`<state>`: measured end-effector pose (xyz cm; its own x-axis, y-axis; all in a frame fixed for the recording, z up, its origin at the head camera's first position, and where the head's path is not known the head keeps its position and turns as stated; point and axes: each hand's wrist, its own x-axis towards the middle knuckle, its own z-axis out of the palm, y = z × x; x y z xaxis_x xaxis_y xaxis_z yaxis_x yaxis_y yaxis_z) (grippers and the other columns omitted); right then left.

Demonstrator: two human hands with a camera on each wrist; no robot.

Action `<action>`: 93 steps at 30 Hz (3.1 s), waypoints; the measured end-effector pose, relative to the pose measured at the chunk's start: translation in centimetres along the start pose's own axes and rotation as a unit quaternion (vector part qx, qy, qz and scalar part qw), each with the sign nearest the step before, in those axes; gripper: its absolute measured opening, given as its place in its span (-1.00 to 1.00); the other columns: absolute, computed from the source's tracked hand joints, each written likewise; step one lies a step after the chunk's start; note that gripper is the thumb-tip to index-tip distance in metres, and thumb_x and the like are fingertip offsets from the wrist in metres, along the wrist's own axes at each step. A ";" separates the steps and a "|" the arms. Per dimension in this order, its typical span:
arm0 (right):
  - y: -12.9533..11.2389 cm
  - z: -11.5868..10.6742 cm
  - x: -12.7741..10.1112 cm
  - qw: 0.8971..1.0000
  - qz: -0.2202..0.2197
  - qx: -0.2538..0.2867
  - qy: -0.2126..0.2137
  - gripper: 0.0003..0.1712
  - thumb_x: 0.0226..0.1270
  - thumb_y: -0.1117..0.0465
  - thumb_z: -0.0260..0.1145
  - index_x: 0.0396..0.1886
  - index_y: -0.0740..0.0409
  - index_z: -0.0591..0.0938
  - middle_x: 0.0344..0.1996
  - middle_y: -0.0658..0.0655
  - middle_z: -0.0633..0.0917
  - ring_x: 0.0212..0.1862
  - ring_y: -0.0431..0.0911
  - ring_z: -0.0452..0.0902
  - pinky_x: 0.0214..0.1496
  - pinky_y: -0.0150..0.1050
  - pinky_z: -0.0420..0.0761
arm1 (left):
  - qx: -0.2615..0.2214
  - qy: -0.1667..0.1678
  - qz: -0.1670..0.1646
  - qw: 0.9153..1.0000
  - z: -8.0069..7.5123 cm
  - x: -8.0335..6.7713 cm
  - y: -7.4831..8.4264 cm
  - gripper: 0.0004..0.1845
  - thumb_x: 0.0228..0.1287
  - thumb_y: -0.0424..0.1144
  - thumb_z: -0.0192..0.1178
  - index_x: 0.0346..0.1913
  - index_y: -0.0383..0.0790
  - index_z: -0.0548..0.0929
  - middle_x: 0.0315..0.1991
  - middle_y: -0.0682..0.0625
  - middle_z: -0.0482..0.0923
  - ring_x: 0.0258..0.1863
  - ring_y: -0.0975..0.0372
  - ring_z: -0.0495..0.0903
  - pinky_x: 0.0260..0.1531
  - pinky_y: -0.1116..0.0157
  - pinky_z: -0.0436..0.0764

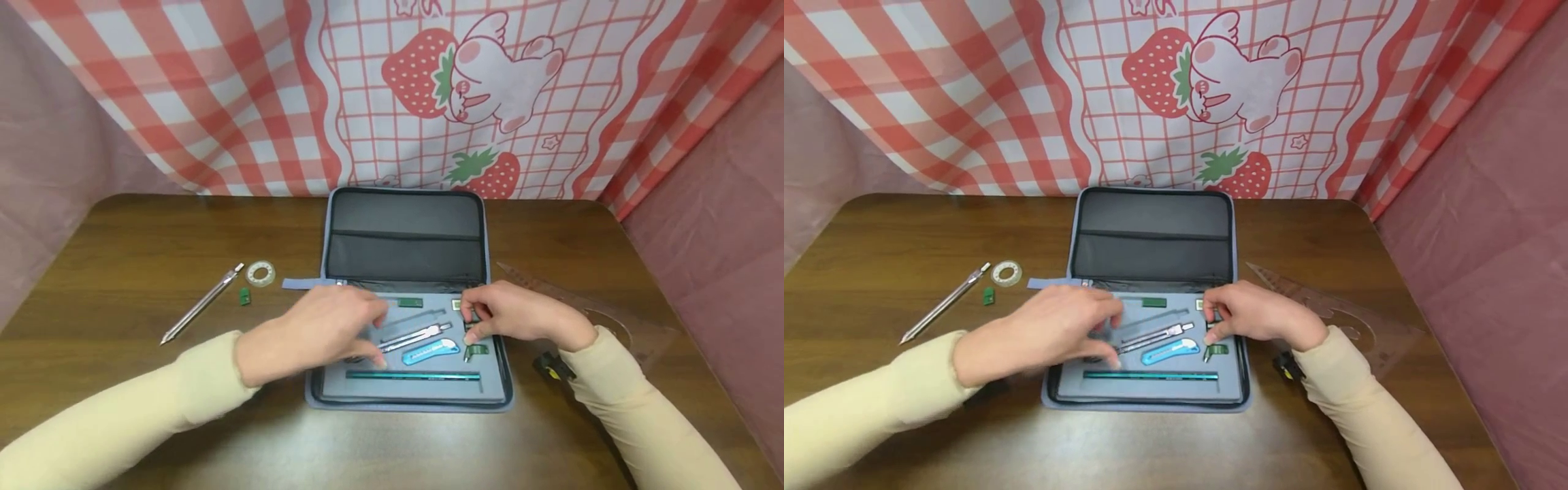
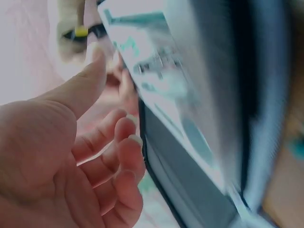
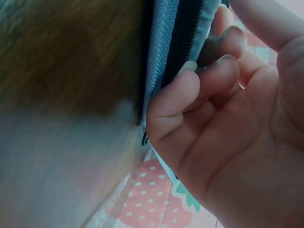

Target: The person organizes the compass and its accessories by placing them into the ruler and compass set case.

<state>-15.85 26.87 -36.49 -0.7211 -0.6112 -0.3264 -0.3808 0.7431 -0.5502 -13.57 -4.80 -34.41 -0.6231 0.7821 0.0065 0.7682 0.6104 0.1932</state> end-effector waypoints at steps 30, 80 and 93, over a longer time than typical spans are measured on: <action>0.3 0.2 -0.2 1.000 0.001 0.003 0.006 -0.67 0.14 -0.03 0.52 -0.36 -0.05 0.52 -0.63 -0.09 0.36 -0.53 -0.19 0.28 -0.42 -0.28 0.31 | -0.068 -0.139 -0.162 0.975 -1.1 -11.6 -7.5 -0.67 0.14 0.05 0.42 -0.50 0.07 0.45 -0.58 0.24 0.34 -0.57 0.36 0.30 -0.54 0.29 0.34; 0.3 0.1 0.3 1.000 -0.002 0.007 0.002 -0.67 0.13 -0.04 0.52 -0.34 -0.05 0.53 -0.63 -0.08 0.37 -0.52 -0.17 0.30 -0.42 -0.27 0.31 | -0.114 -0.013 0.027 0.993 1.8 -0.7 0.4 -0.75 0.17 0.04 0.43 -0.42 0.08 0.56 -0.62 0.27 0.35 -0.62 0.40 0.35 -0.64 0.38 0.34; 0.1 -0.1 0.1 1.000 0.010 0.003 0.004 -0.66 0.12 -0.02 0.53 -0.35 -0.05 0.53 -0.64 -0.07 0.37 -0.53 -0.17 0.29 -0.42 -0.27 0.31 | -0.060 -0.011 -0.155 0.986 0.7 -10.3 -6.5 -0.63 -0.02 0.16 0.50 -0.43 0.12 0.52 -0.55 0.27 0.36 -0.59 0.39 0.33 -0.59 0.33 0.33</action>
<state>-15.99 26.90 -36.44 -0.7330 -0.5939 -0.3317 -0.3625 0.7536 -0.5483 -12.00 -16.73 -36.39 -0.8213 0.5631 -0.0919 0.5171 0.8027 0.2970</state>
